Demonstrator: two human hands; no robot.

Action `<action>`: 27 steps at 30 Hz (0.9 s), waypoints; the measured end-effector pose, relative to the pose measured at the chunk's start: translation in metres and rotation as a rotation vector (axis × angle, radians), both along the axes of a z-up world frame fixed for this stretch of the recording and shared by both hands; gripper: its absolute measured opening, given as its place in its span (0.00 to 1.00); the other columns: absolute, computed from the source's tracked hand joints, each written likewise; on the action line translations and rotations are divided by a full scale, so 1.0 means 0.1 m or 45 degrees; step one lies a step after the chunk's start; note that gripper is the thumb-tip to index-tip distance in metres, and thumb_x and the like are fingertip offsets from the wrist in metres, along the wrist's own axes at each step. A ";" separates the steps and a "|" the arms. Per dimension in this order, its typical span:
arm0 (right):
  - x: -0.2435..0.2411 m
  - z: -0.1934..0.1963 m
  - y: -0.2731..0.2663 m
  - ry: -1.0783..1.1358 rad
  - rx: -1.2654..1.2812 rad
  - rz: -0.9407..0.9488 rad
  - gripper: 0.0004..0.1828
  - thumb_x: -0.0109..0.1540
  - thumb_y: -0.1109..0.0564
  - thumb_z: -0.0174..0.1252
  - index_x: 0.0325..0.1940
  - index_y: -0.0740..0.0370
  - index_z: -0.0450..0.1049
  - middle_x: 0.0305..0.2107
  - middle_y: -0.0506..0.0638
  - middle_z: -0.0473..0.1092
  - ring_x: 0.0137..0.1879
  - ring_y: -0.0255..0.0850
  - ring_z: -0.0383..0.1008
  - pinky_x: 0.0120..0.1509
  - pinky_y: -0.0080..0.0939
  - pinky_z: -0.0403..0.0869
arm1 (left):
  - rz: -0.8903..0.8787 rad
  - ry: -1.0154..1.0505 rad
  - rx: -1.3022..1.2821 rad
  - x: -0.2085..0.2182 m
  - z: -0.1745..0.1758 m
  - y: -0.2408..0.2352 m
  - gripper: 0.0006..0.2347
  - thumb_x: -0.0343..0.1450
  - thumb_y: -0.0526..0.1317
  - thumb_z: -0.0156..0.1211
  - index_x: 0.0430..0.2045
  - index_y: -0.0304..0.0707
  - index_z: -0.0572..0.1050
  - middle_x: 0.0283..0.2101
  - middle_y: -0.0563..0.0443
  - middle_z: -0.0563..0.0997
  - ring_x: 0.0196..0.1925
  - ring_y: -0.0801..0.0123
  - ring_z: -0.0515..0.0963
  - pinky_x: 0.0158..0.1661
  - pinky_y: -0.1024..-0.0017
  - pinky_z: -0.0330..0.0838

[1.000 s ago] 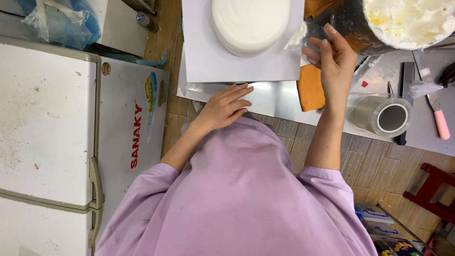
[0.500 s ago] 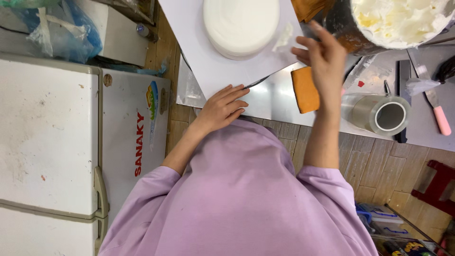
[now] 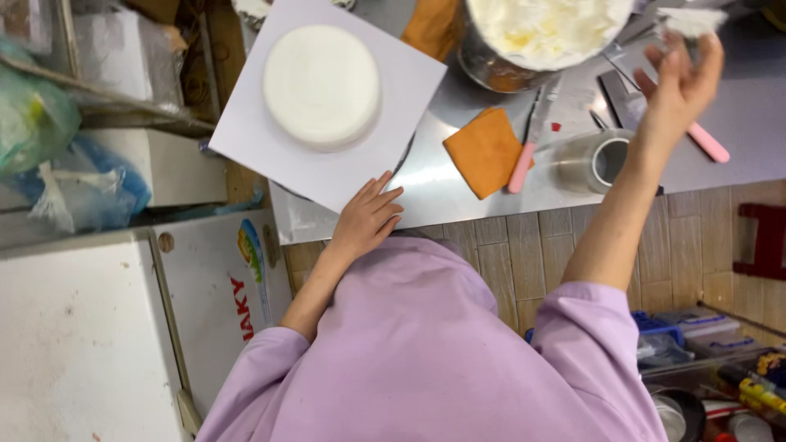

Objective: The person spreads white frosting over a round cake using a metal spatula, repeatedly smoothing the top and sides. They rotate the cake board to access different areas and occasionally wipe the spatula on a cloth. The cake remains on the board throughout the clip.

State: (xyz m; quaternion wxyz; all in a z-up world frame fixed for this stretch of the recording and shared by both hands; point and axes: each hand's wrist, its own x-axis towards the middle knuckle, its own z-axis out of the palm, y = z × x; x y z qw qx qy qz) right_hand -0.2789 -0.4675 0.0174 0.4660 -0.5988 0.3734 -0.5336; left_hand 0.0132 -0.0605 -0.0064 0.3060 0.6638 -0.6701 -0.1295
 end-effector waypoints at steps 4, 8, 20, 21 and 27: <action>-0.03 -0.26 -0.55 0.249 -0.197 0.085 0.16 0.76 0.62 0.52 0.68 0.65 0.68 0.54 0.52 0.77 0.56 0.36 0.79 0.52 0.32 0.76 | 0.011 -0.075 0.011 -0.05 -0.02 -0.04 0.05 0.71 0.39 0.64 0.33 0.39 0.80 0.57 0.50 0.80 0.74 0.54 0.64 0.69 0.52 0.61; 0.12 -0.39 -0.85 0.561 -0.449 -0.012 0.07 0.78 0.63 0.53 0.55 0.72 0.73 0.41 0.59 0.76 0.44 0.44 0.71 0.51 0.43 0.71 | 0.032 -0.110 -0.006 -0.06 -0.05 -0.03 0.04 0.71 0.39 0.64 0.32 0.39 0.80 0.57 0.51 0.81 0.74 0.55 0.64 0.69 0.53 0.61; 0.33 0.10 -0.69 1.084 -1.048 0.309 0.06 0.65 0.70 0.48 0.43 0.69 0.70 0.43 0.62 0.71 0.53 0.62 0.72 0.55 0.57 0.70 | 0.101 -0.184 0.054 -0.06 -0.13 0.09 0.05 0.72 0.39 0.62 0.32 0.40 0.82 0.55 0.53 0.82 0.74 0.60 0.65 0.70 0.55 0.59; 0.32 0.13 -0.70 1.126 -1.109 0.306 0.07 0.64 0.70 0.49 0.43 0.67 0.70 0.42 0.60 0.72 0.54 0.61 0.73 0.55 0.56 0.71 | 0.104 -0.177 0.065 -0.05 -0.13 0.10 0.05 0.72 0.39 0.62 0.32 0.40 0.82 0.55 0.53 0.82 0.74 0.60 0.65 0.71 0.55 0.59; 0.27 0.05 -0.99 1.376 -1.214 0.224 0.09 0.61 0.69 0.51 0.42 0.62 0.73 0.37 0.56 0.73 0.45 0.56 0.74 0.50 0.54 0.72 | 0.117 -0.222 0.070 -0.04 -0.13 0.14 0.05 0.72 0.39 0.62 0.32 0.41 0.83 0.55 0.54 0.82 0.73 0.62 0.66 0.70 0.56 0.59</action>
